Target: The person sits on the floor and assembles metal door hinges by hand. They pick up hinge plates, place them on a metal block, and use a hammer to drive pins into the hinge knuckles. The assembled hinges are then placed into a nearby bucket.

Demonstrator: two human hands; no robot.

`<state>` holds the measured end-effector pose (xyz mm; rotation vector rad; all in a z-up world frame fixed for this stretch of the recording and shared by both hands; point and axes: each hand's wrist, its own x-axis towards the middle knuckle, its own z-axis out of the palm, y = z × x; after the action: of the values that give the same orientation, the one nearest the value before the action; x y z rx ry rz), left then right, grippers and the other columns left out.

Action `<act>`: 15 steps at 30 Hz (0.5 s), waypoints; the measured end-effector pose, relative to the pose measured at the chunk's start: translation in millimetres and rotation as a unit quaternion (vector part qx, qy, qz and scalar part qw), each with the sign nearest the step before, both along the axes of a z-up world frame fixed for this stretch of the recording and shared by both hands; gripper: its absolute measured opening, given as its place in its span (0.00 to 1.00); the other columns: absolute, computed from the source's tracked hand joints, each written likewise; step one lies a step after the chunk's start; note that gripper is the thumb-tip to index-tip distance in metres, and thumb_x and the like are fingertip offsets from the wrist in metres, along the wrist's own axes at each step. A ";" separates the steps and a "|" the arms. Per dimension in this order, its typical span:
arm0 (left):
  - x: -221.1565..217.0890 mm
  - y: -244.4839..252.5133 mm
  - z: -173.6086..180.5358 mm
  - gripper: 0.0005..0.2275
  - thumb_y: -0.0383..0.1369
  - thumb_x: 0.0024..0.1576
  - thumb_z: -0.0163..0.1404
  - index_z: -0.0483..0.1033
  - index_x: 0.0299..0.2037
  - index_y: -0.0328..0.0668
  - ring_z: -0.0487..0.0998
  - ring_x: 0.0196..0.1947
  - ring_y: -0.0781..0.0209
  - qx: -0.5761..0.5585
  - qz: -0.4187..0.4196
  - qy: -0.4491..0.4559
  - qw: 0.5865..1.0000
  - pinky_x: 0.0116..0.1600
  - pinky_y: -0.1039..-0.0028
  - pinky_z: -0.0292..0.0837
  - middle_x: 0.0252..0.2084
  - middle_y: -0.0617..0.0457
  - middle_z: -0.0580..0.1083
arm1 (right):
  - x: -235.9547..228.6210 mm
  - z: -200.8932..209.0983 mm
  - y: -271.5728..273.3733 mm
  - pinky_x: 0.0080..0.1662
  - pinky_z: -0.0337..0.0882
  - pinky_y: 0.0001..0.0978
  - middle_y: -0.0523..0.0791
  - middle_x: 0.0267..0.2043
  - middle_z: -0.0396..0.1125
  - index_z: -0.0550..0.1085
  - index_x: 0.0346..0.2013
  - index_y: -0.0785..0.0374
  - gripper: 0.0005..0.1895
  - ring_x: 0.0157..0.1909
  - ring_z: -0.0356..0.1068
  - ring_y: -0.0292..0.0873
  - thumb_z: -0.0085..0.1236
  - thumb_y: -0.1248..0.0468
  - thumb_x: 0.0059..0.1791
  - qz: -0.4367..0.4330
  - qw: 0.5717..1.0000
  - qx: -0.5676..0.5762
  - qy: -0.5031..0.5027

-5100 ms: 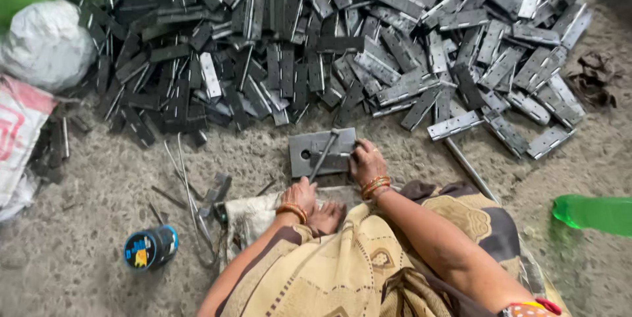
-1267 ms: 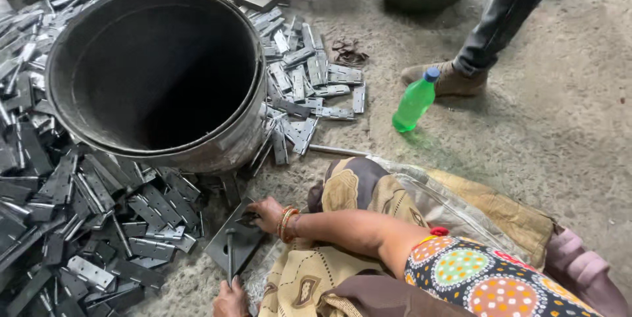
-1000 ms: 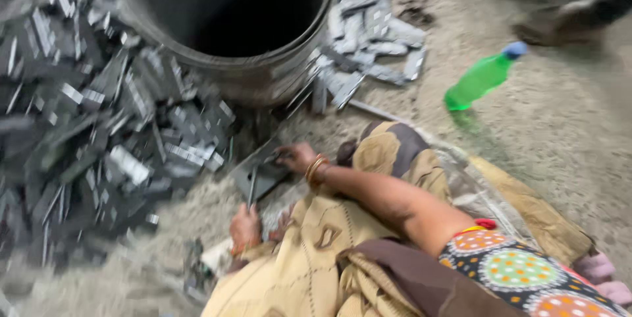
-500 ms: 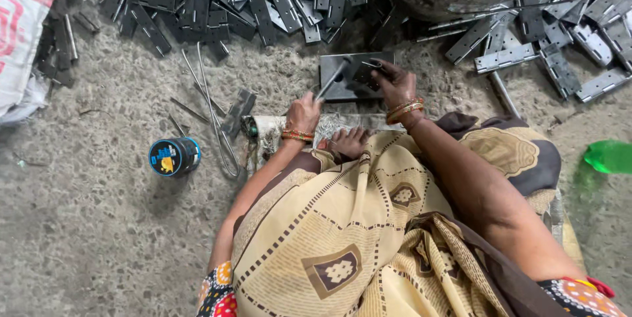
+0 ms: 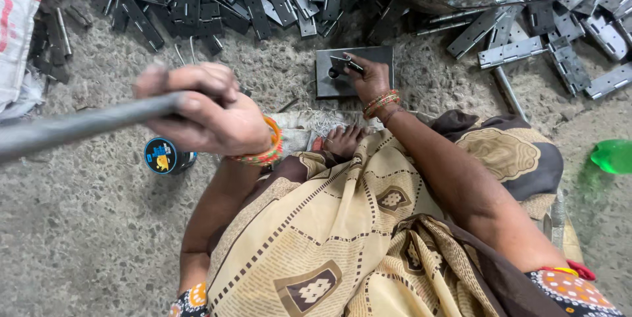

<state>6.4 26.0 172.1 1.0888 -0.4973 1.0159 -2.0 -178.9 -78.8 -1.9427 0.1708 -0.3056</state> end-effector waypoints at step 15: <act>12.3 -9.0 -97.5 0.14 0.30 0.67 0.49 0.72 0.62 0.38 0.72 0.16 0.63 0.503 -0.011 0.352 0.790 0.18 0.68 0.63 0.21 0.51 0.75 | 6.2 -19.4 -13.4 0.38 0.73 0.39 0.54 0.34 0.73 0.78 0.56 0.55 0.21 0.32 0.76 0.52 0.61 0.68 0.48 0.010 0.998 -0.056 -0.014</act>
<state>18.7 17.0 74.7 2.2842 -0.4144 0.1735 4.2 -192.3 -98.2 -2.0486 0.1178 -0.3340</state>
